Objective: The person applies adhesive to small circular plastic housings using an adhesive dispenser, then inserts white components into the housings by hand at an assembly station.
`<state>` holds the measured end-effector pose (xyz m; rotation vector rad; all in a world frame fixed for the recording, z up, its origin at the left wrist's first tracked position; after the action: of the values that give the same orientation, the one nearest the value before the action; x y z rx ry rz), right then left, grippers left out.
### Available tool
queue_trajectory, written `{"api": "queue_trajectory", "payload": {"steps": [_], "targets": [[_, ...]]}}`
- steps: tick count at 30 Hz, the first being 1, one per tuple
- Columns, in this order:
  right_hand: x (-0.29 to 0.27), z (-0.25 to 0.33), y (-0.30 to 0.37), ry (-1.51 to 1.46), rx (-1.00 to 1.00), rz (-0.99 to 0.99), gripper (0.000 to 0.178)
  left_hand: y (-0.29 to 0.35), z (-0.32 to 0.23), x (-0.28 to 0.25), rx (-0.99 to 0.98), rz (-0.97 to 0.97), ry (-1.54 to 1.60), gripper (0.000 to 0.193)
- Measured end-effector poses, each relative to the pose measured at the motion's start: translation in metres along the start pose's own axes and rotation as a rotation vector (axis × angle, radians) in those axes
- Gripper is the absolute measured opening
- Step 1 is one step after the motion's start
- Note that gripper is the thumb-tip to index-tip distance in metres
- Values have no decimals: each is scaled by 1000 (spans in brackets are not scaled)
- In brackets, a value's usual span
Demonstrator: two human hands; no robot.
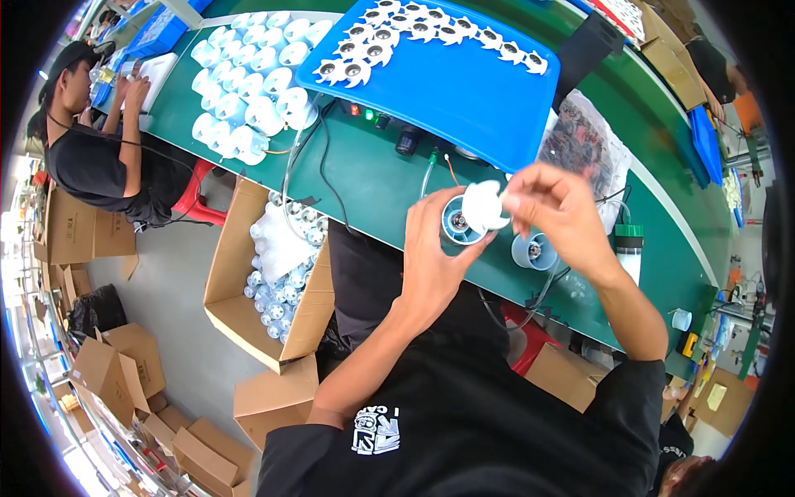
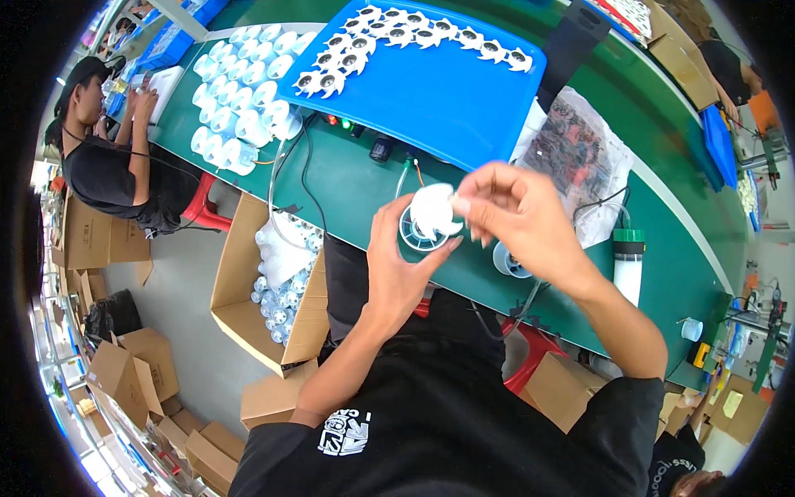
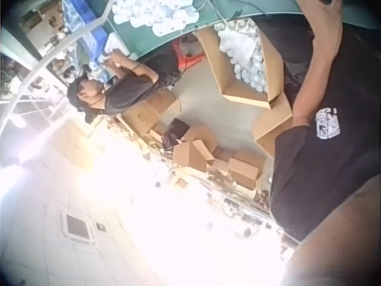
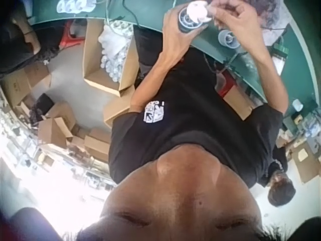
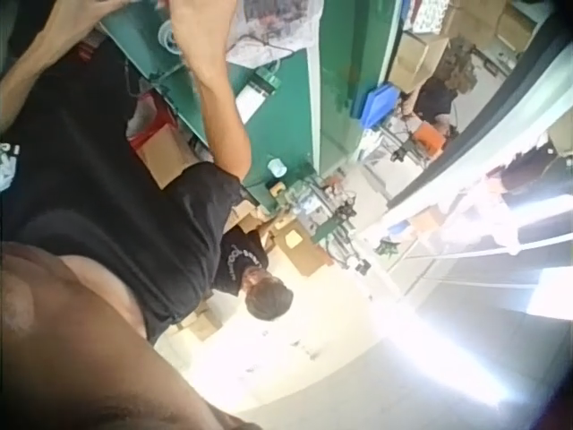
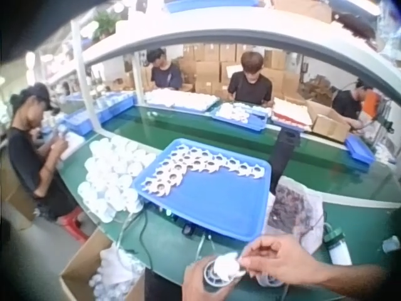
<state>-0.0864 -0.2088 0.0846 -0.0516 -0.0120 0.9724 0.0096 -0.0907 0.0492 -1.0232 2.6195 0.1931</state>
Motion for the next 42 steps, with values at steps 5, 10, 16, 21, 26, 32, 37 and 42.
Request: {"api": "queue_trajectory", "payload": {"steps": [5, 10, 16, 21, 26, 32, 37, 42], "targets": [[21, -26, 12, 25, 109, 56, 16, 12, -17, -8, 169, -50, -104, 61], [24, -14, 14, 317, 4, -3, 12, 17, -5, -10, 102, -37, -75, 63], [45, 27, 15, 637, -384, 245, 10, 21, -10, -12, 146, -18, -107, 63], [61, 71, 15, 707, -594, 300, 30, 23, -15, -19, 170, -52, -96, 63], [12, 64, -16, 540, -448, 7, 44, 0, 15, -45, -45, -137, 8, 57], [-31, 37, -102, 836, -458, 3, 24, -35, 60, -51, -203, -222, 59, 61], [-14, 5, -176, 1442, -708, 162, 23, -34, 62, -48, -114, -339, -24, 69], [-5, -18, -204, 1774, -942, 248, 16, -14, 48, -58, 121, -497, -137, 65]]}}
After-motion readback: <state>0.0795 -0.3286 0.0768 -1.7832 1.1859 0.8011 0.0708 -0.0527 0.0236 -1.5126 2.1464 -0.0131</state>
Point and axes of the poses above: each hand's wrist, its own y-axis away from the middle knuckle, its own x-axis out of the palm, z = x × y, the point moved 9 cm from there along -y, towards the middle knuckle, and after that the axes turned 15 degrees about -x, right-handed, at the moved point
